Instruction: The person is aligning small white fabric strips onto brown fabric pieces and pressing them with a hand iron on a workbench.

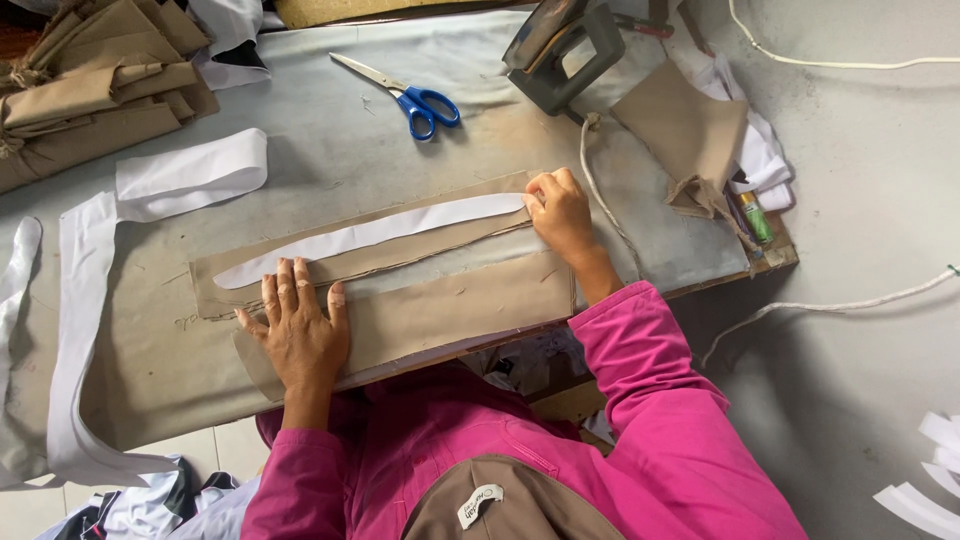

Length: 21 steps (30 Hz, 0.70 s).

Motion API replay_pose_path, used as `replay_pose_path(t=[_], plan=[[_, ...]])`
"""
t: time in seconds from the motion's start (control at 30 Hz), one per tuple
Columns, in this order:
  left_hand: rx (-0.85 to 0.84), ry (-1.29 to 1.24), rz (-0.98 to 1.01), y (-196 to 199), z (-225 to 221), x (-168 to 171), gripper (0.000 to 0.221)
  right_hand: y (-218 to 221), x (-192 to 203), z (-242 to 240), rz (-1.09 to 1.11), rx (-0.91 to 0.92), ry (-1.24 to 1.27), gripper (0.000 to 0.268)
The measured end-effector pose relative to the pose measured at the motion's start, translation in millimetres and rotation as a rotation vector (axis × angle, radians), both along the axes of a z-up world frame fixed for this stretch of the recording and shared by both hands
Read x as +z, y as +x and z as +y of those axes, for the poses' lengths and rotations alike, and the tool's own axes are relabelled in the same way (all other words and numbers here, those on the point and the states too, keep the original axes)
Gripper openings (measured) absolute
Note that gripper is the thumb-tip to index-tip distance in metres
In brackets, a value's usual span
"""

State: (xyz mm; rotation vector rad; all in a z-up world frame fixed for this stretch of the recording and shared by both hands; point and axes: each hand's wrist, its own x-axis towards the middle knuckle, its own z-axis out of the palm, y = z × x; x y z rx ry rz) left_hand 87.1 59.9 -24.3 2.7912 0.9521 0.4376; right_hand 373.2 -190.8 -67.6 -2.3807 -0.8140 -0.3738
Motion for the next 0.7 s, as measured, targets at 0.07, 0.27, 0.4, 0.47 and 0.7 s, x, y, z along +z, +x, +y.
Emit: replay_pose_path(t=[0.07, 0.27, 0.4, 0.47, 0.7], plan=[[0.002, 0.005, -0.002, 0.1, -0.9, 1.3, 0.059, -3.5, 1.9, 3.8, 0.004, -0.007, -0.03, 0.012], [-0.008, 0.035, -0.048, 0.3, 1.1, -4.9, 0.058, -7.2, 2.9, 8.1, 0.015, -0.002, -0.067, 0.009], [-0.142, 0.111, -0.307, 6.1, -2.1, -5.5, 0.057, -46.9, 54.5, 12.8, 0.397, 0.151, 0.157, 0.006], [-0.247, 0.027, -0.423, 22.8, -30.6, 25.2, 0.06, -73.8, 87.1, 17.7, 0.547, 0.266, 0.233, 0.006], [-0.702, -0.55, -0.448, 39.4, -78.2, 70.8, 0.022, -148.9, 142.1, 14.7, 0.954, 0.51, 0.527, 0.017]])
